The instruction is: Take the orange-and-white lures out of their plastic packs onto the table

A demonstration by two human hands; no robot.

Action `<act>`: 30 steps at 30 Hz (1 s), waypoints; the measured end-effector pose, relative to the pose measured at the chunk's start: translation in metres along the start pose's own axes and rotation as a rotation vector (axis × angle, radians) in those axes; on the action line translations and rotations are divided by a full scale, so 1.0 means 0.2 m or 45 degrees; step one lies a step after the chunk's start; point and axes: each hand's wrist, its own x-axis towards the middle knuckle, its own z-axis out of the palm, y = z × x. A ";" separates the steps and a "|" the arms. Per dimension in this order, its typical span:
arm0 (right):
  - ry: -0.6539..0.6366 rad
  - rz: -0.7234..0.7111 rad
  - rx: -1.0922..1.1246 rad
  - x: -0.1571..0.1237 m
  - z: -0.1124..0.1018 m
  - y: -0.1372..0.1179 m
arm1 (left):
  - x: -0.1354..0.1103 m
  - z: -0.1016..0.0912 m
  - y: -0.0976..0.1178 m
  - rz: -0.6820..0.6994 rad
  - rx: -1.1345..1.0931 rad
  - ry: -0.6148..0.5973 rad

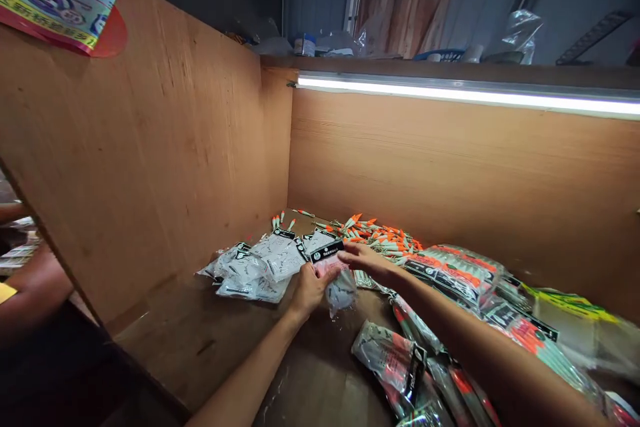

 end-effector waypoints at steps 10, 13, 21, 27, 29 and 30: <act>0.938 -0.385 -0.141 0.36 -0.45 -0.21 | 0.03 -0.01 0.02 0.245 -0.096 0.199; 1.232 -0.363 -0.119 0.49 -0.57 -0.21 | 0.05 -0.03 0.00 0.263 -0.005 0.191; 1.433 -0.241 0.047 0.54 -0.73 -0.19 | 0.05 -0.04 -0.01 0.256 0.043 0.197; 0.941 0.178 0.026 0.52 -0.39 -0.02 | 0.03 -0.02 0.01 0.213 0.208 -0.080; 0.788 0.256 -0.015 0.50 -0.30 0.01 | 0.00 -0.01 0.03 0.216 0.268 -0.184; 0.729 0.279 -0.038 0.47 -0.28 0.01 | -0.01 0.00 0.04 0.229 0.310 -0.243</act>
